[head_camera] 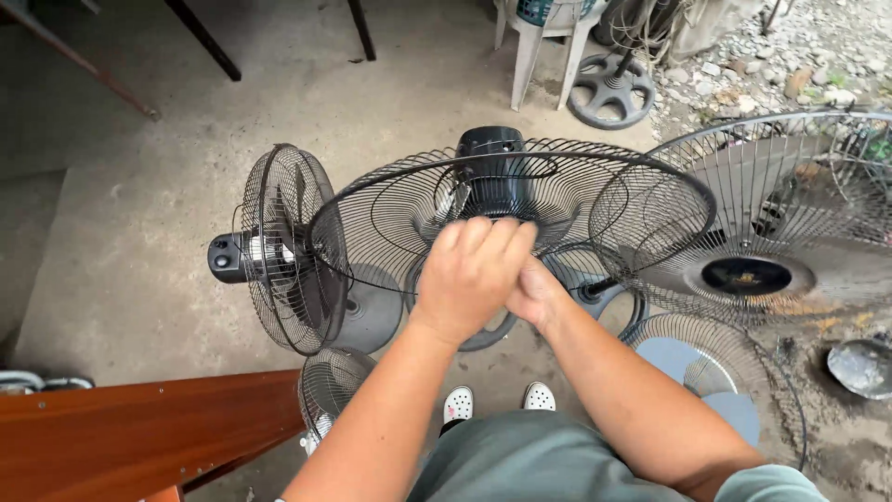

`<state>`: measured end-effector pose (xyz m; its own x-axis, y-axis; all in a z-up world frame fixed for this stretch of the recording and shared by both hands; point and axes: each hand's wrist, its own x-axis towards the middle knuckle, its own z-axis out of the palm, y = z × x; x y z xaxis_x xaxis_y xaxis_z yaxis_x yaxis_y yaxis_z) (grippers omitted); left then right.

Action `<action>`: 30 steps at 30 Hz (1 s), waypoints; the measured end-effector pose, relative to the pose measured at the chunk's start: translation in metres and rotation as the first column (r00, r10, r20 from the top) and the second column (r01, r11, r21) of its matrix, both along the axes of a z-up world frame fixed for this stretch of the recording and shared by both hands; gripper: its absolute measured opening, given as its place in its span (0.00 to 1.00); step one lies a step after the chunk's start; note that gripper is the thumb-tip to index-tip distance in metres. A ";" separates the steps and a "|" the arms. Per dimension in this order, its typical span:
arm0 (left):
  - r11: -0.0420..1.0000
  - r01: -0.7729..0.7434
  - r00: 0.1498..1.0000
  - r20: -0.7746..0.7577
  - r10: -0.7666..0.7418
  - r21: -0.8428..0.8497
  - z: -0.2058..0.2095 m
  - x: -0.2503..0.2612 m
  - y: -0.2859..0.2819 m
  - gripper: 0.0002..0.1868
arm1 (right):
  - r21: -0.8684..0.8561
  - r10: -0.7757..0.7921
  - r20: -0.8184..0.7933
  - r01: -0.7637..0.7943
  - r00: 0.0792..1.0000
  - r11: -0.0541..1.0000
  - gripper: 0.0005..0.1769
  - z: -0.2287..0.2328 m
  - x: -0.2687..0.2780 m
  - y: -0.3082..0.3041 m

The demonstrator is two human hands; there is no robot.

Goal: The person disassembles a standing fan by removing the front grille and fan blades, then uses a brush to clean the motor housing and stand. The person places the removed parts on the floor and continues brushing the fan components.

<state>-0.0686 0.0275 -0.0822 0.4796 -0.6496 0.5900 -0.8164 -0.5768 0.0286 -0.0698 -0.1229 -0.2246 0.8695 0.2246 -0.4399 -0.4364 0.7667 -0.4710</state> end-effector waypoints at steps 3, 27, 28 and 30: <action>0.988 -0.120 0.914 0.378 0.150 -0.101 0.029 0.015 0.003 0.24 | -0.020 -0.153 0.057 0.155 0.987 0.988 0.20 0.008 -0.002 0.018; 0.900 -0.080 0.967 0.185 0.174 -0.428 0.019 0.031 0.022 0.25 | -0.613 -0.563 0.040 0.465 0.826 0.639 0.25 0.023 0.015 0.063; 0.898 -0.074 0.969 0.180 0.167 -0.433 0.019 0.031 0.022 0.26 | -0.637 -0.546 0.053 0.449 0.836 0.627 0.25 0.023 0.016 0.061; 0.896 -0.059 0.974 0.173 0.149 -0.440 0.022 0.033 0.023 0.26 | -0.663 -0.519 0.069 0.428 0.852 0.614 0.25 0.022 0.018 0.059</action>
